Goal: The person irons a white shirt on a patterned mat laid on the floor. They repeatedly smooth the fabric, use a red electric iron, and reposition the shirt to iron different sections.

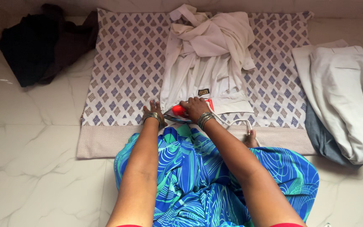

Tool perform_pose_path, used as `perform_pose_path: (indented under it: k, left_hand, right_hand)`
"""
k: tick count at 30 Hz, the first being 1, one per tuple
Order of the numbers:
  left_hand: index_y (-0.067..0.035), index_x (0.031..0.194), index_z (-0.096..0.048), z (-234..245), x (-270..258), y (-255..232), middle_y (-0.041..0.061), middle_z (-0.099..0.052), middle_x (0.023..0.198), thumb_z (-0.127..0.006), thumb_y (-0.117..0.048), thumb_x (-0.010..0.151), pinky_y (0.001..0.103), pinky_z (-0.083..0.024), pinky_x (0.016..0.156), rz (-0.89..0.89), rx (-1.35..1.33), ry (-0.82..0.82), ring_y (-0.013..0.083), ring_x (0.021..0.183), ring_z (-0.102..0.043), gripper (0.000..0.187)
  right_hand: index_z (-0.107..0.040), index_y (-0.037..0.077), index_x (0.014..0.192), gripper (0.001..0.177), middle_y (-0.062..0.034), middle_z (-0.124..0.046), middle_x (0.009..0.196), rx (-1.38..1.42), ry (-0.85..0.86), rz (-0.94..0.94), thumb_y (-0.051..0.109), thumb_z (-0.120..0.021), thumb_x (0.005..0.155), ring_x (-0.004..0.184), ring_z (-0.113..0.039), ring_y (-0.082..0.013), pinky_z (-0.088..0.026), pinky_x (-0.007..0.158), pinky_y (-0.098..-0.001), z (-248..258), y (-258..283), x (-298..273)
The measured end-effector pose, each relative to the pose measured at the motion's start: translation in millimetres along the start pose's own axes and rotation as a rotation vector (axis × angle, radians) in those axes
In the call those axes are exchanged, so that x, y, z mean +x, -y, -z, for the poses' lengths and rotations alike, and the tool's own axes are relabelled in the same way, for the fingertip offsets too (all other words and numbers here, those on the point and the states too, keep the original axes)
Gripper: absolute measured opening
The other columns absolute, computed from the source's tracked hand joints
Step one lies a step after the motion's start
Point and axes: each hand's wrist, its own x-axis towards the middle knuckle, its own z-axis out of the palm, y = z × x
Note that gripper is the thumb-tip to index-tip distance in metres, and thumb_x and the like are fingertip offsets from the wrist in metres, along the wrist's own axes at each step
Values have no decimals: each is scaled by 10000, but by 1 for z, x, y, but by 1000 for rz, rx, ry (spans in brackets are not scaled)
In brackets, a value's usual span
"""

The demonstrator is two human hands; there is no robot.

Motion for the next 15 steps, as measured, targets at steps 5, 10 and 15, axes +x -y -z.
perform_pose_path:
  k: [5,10,15]
  left_hand:
    - [-252,1643,126,-6,13,2,51,157,1726,-881,-571,724,549,-252,1240,-6,48,-3,457,1569,9,1400]
    - [-256,1638,145,-7,15,0,49,167,1726,-881,-581,717,528,-257,1244,17,74,5,442,1571,10,1417]
    - [-272,1639,141,-7,15,1,36,163,1728,-889,-563,714,521,-255,1248,14,52,1,437,1576,21,1414]
  right_hand:
    - [-601,220,1217,399,-135,-670,1096,-15,-19,-9,384,-712,870,1094,-631,-328,-487,901,-490,-5,-14,-2]
    - [-625,232,1183,359,-141,-675,1087,13,-58,-63,391,-703,872,1075,-642,-334,-489,900,-498,-3,-55,-20]
    - [-627,218,1167,361,-133,-681,1065,-34,-53,-129,417,-688,872,1075,-648,-334,-493,909,-497,1,-96,-45]
